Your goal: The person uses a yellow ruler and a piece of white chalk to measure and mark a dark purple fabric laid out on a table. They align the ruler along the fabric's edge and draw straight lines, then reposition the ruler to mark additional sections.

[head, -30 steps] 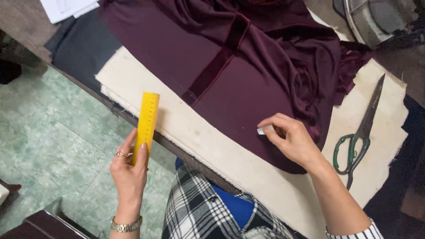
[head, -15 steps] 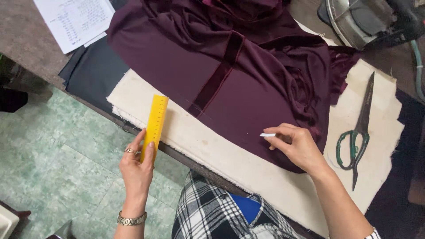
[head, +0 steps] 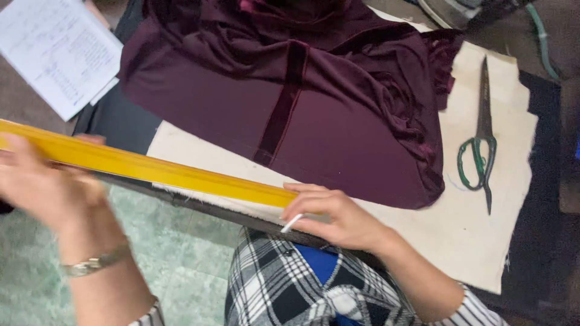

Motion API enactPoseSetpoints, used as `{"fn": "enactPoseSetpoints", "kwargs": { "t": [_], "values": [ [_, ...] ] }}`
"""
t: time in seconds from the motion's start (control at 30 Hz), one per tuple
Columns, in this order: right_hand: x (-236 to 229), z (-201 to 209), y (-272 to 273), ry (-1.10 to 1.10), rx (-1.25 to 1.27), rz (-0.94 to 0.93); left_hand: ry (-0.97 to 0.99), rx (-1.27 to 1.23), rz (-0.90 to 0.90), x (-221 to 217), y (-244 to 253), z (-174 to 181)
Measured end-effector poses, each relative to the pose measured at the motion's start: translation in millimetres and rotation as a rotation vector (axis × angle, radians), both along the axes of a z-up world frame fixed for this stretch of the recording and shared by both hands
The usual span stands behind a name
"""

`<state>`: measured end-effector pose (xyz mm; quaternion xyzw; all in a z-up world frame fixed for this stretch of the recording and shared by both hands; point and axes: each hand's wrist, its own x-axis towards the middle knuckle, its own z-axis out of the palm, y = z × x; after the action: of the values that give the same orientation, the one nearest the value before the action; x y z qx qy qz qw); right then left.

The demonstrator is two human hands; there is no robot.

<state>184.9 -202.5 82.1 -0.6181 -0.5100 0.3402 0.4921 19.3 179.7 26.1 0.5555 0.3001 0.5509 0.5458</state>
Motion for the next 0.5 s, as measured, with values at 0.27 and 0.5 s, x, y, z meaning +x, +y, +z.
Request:
{"fn": "enactPoseSetpoints", "kwargs": {
  "t": [0.27,0.5],
  "values": [
    [-18,-49,-3,-0.240,-0.182,-0.357,0.165,-0.792,-0.218,18,-63,-33],
    [-28,-71,15,-0.292,-0.164,-0.442,0.424,-0.887,-0.725,19,-66,-44]
  ]
}}
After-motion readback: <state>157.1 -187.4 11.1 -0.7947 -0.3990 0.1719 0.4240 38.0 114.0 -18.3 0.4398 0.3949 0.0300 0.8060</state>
